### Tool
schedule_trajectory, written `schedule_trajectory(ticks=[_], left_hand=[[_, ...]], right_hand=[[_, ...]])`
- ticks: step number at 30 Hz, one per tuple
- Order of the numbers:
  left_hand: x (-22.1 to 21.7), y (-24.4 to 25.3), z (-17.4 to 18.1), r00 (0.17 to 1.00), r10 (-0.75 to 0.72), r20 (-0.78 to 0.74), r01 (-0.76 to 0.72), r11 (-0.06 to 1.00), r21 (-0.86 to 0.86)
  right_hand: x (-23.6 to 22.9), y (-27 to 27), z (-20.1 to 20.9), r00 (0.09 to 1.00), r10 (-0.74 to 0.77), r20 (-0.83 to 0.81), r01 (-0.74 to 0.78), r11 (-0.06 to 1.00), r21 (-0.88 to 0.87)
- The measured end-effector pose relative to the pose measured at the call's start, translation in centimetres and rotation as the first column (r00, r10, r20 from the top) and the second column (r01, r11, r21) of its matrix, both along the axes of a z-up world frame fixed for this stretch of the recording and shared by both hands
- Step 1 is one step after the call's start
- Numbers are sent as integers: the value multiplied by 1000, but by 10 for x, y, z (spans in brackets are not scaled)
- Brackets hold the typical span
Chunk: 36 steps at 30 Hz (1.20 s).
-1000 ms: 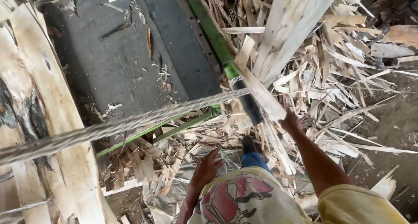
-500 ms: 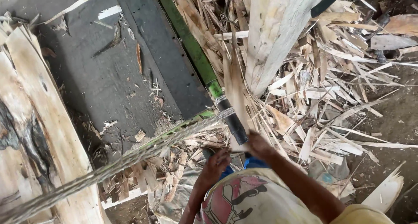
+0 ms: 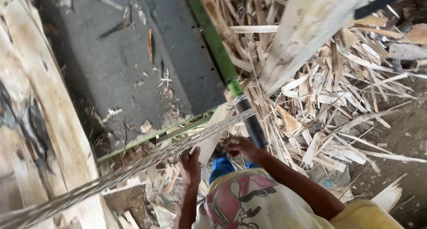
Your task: The person is using a large manual or semi-automated slicing lever to cut thin sheets of wood or bark material.
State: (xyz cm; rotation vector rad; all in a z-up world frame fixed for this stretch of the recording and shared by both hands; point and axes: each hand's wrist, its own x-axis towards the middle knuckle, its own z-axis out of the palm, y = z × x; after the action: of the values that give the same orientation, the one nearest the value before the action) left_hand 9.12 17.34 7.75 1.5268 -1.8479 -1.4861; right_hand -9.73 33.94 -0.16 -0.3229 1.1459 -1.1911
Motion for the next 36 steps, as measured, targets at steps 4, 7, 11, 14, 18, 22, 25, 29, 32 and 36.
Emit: schedule_trajectory(ticks=[4,7,11,14,18,22,25,29,32,36], left_hand=[[15,0,-2,985,-165,40,170,940,-297],[5,2,18,958,-255,135,288,855,-432],[-14,-23,79,919,-170,-355,2,904,-428],[-4,-86,58,978,94,-187,-178,846,-502],[0,-182,65,960,226,-163,-277,836,-473],[2,-279,5,978,182,-100,-207,888,-410],[-30,-327,-16,981,142,-134,-180,927,-329],[-62,-372,-67,951,61,-303,-141,958,-251],[-95,-388,-84,930,15,-367,-117,959,-257],[-124,-385,-81,933,1,-359,-88,970,-227]], right_hand=[[-37,37,-14,943,-326,65,326,945,20],[-75,58,-5,884,-456,99,464,883,-72],[-99,73,9,835,-516,189,547,815,-193],[-94,62,95,858,-498,123,513,832,-210],[-75,15,233,887,-444,126,460,872,-169],[-72,2,238,874,-254,-414,284,959,11],[-71,-10,244,747,-112,-655,275,950,151],[-62,-25,243,661,114,-741,301,865,401],[-62,-22,195,524,109,-845,337,885,323],[-60,-20,202,621,95,-778,341,860,378]])
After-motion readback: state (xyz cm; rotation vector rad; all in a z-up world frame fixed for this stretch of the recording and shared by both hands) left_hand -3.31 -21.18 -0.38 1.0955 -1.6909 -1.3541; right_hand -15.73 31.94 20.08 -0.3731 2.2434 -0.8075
